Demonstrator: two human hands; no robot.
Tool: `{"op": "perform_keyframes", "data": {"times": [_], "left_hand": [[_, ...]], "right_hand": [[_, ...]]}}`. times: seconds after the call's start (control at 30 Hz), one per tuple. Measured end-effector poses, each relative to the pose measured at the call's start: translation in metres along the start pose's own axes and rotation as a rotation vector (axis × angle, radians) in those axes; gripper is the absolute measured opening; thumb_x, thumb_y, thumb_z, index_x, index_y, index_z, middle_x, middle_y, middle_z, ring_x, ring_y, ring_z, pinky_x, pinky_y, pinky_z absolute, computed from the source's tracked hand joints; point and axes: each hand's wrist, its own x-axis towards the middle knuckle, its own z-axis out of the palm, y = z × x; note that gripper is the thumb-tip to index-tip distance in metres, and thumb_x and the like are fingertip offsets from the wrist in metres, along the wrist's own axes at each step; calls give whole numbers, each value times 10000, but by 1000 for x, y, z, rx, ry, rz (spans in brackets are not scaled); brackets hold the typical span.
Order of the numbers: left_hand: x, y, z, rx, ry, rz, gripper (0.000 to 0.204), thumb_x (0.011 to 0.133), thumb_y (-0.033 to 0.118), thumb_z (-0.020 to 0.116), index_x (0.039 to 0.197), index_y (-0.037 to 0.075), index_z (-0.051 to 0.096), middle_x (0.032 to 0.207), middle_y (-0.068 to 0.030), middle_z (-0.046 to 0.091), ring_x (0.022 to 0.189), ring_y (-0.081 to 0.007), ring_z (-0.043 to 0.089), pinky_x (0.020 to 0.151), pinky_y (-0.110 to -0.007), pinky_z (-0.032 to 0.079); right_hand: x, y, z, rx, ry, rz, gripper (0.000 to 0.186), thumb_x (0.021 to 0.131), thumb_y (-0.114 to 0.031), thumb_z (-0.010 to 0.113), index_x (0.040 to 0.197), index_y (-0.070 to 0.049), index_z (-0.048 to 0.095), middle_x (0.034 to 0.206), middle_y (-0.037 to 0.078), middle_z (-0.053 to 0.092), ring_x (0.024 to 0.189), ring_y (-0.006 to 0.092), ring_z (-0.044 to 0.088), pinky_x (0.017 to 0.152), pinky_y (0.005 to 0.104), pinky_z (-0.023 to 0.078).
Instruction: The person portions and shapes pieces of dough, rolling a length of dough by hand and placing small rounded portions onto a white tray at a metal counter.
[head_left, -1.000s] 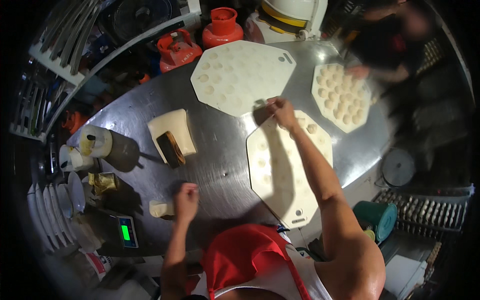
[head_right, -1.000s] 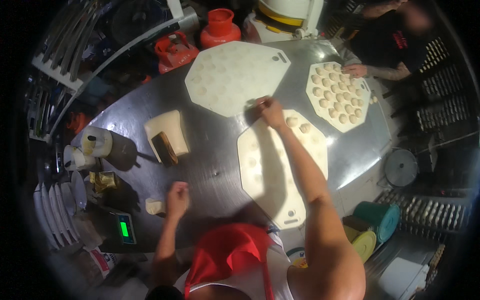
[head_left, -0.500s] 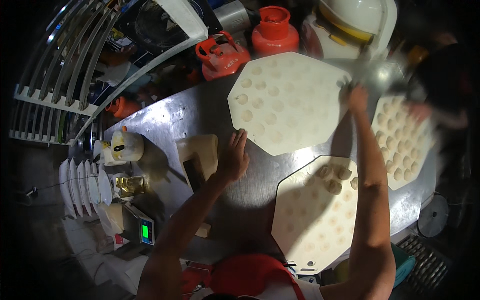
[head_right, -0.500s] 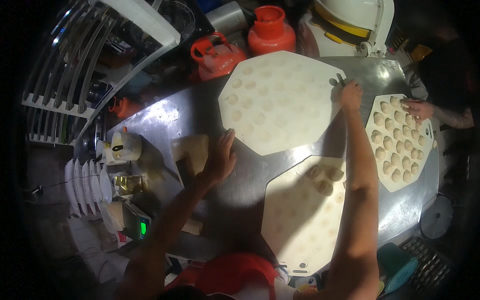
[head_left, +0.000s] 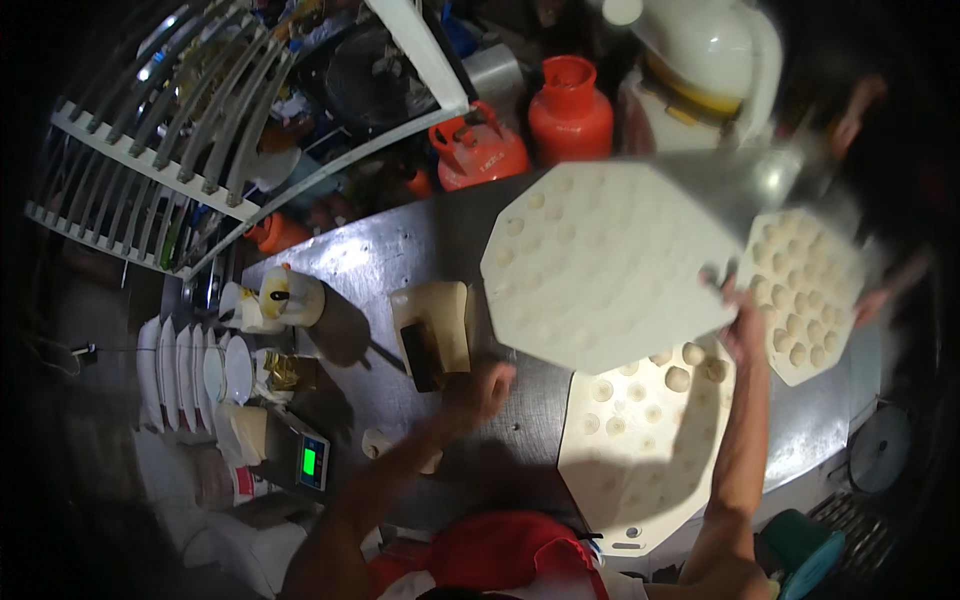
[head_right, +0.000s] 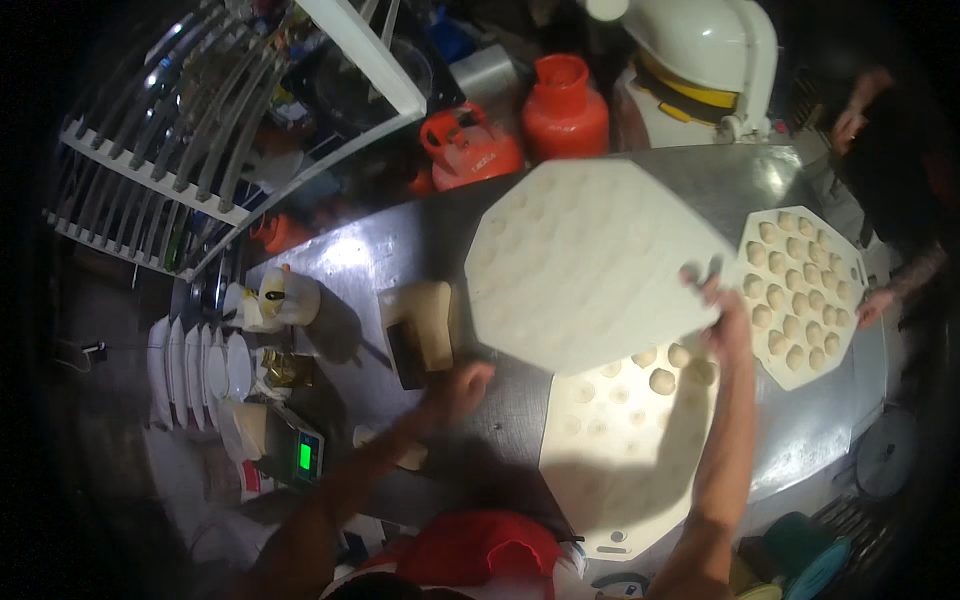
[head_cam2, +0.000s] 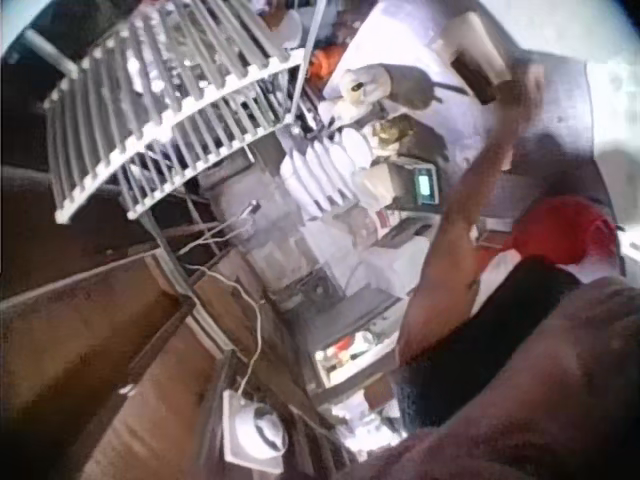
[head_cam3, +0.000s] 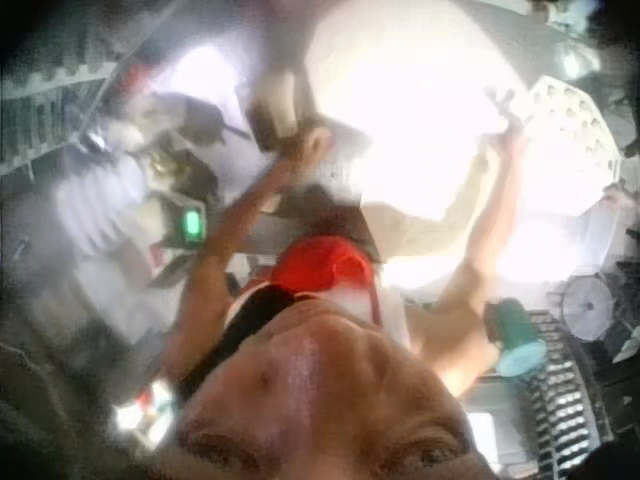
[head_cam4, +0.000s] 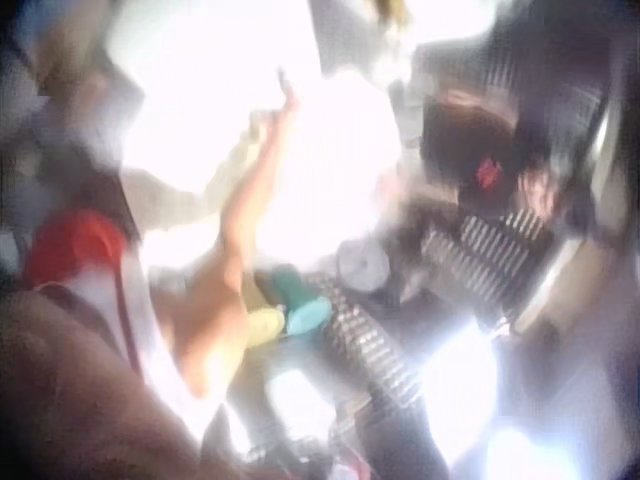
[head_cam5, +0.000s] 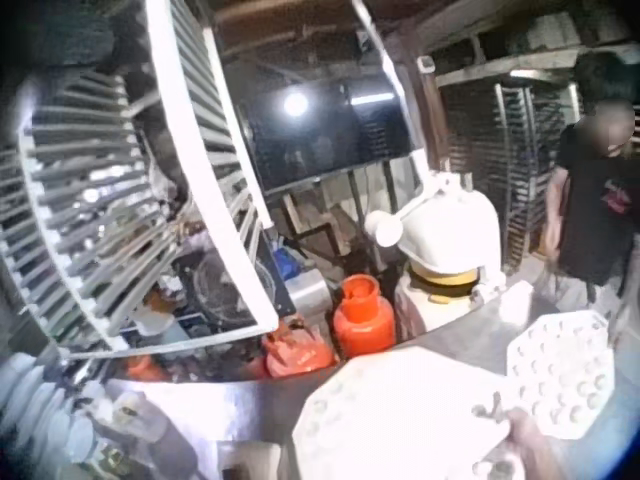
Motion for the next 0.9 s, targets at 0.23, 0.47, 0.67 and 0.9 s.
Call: {"op": "perform_keyframes", "data": {"times": [0.23, 0.47, 0.67, 0.9], "left_hand": [[-177, -19, 82, -210, -140, -136, 256, 986, 192, 703, 1188, 39, 737, 1085, -171, 786, 1019, -313, 766, 913, -410, 589], [-228, 3, 81, -162, -144, 21, 316, 1024, 225, 646, 1261, 24, 701, 1135, -150, 781, 1033, -273, 753, 912, -388, 581], [-280, -43, 178, -521, -369, 6, 274, 1019, 149, 648, 1248, 5, 691, 1079, -124, 776, 926, -190, 741, 831, -334, 591], [-292, 14, 296, -696, -716, -134, 331, 1057, 255, 607, 1255, 3, 690, 1073, -83, 780, 853, -158, 740, 714, -289, 595]], "right_hand": [[-223, 84, 73, -45, -139, -70, 211, 962, -230, 740, 881, -51, 664, 1188, 159, 733, 1076, 208, 636, 913, 362, 501], [-345, 38, 106, -126, -102, -340, 111, 941, -157, 700, 933, -63, 642, 1136, 129, 731, 914, 178, 646, 854, 329, 497], [-534, 17, 53, -71, 170, -509, 101, 966, -108, 643, 1039, -49, 605, 1208, 157, 699, 981, 164, 630, 919, 310, 515], [-694, -25, -34, -338, 364, -664, 82, 1008, -111, 592, 1006, -35, 622, 963, 70, 649, 923, 162, 625, 951, 378, 517]]}}
